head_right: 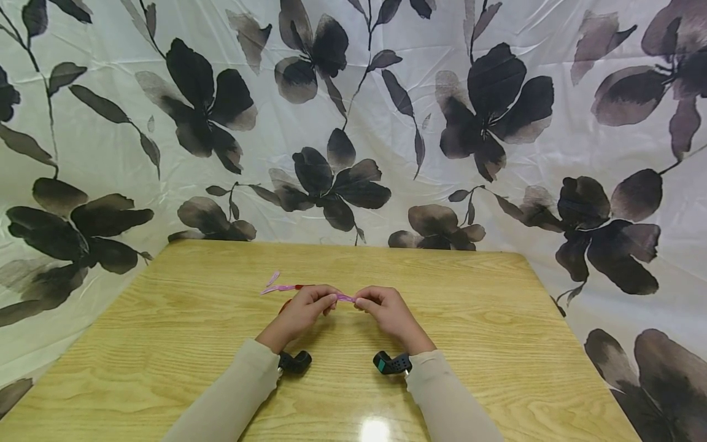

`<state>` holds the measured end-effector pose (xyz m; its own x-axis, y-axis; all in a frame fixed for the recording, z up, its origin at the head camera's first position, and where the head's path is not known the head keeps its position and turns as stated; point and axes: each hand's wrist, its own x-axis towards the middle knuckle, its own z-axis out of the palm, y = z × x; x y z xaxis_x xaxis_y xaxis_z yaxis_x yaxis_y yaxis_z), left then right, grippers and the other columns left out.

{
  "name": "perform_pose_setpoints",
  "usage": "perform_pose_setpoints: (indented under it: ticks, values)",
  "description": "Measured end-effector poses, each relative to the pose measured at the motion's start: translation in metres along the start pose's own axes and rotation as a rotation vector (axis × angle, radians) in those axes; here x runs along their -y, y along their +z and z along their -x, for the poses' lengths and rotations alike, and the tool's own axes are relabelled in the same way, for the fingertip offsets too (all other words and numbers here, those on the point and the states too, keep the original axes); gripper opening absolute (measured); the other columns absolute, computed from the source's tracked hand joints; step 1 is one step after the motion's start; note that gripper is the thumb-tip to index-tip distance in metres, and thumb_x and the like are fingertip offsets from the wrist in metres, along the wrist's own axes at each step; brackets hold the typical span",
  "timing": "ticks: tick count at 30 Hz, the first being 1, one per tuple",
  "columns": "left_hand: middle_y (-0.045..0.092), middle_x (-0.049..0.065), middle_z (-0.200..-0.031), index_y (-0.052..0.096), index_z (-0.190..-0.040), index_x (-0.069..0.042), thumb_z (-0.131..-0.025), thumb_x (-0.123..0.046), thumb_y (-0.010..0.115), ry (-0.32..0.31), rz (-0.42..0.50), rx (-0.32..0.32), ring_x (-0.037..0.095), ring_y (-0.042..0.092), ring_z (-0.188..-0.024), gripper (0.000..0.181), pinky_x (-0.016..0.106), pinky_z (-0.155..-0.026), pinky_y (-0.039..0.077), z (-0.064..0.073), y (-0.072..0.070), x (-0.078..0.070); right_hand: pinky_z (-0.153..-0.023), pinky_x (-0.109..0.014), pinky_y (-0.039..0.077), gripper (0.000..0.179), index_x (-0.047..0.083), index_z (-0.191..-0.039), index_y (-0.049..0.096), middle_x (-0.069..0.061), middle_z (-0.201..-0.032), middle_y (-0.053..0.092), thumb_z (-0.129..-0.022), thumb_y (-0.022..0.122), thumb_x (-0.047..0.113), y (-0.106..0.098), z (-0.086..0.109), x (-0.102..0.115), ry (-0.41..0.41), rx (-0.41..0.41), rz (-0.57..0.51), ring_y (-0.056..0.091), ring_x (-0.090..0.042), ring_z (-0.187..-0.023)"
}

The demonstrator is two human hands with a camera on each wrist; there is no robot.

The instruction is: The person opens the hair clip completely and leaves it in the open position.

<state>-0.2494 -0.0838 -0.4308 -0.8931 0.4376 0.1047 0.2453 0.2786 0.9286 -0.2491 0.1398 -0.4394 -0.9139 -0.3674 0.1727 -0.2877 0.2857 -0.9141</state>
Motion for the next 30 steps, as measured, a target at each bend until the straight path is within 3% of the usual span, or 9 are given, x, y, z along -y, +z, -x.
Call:
perform_pose_setpoints:
  ticks: [9, 16, 25, 30]
  values:
    - [0.055, 0.023, -0.088, 0.064, -0.107, 0.003, -0.104, -0.020, 0.046, 0.036, 0.002, -0.003, 0.015, 0.045, -0.070, 0.030, 0.026, -0.064, 0.039, -0.001, 0.000, 0.007, -0.084, -0.039, 0.051, 0.020, 0.000, -0.105, 0.070, -0.014, -0.099, 0.069, -0.098, 0.057, 0.014, 0.002, 0.002, 0.006, 0.005, 0.005, -0.023, 0.060, -0.014, -0.087]
    - [0.054, 0.004, -0.081, 0.066, -0.106, 0.002, -0.103, -0.021, 0.048, 0.067, 0.008, 0.001, 0.013, 0.046, -0.070, 0.030, 0.026, -0.065, 0.041, -0.001, 0.000, 0.006, -0.083, -0.042, 0.051, 0.017, -0.003, -0.101, 0.069, -0.017, -0.096, 0.069, -0.097, 0.057, 0.007, 0.000, 0.008, 0.025, 0.009, -0.005, -0.022, 0.059, -0.014, -0.084]
    - [0.062, 0.003, -0.086, 0.069, -0.108, -0.001, -0.101, -0.025, 0.053, 0.031, -0.022, -0.028, 0.014, 0.050, -0.072, 0.030, 0.027, -0.066, 0.044, -0.002, -0.001, 0.009, -0.076, -0.028, 0.051, 0.018, 0.003, -0.099, 0.074, -0.012, -0.096, 0.071, -0.093, 0.066, 0.018, 0.000, 0.000, 0.003, 0.023, -0.072, -0.016, 0.061, -0.010, -0.082]
    - [0.065, 0.002, -0.086, 0.073, -0.103, -0.009, -0.098, -0.028, 0.057, 0.018, -0.059, -0.051, 0.014, 0.052, -0.073, 0.025, 0.027, -0.067, 0.046, -0.002, -0.001, 0.009, -0.072, -0.026, 0.051, 0.018, 0.006, -0.097, 0.075, -0.006, -0.095, 0.072, -0.091, 0.069, 0.022, -0.002, 0.000, -0.001, 0.018, -0.084, -0.009, 0.062, -0.010, -0.080]
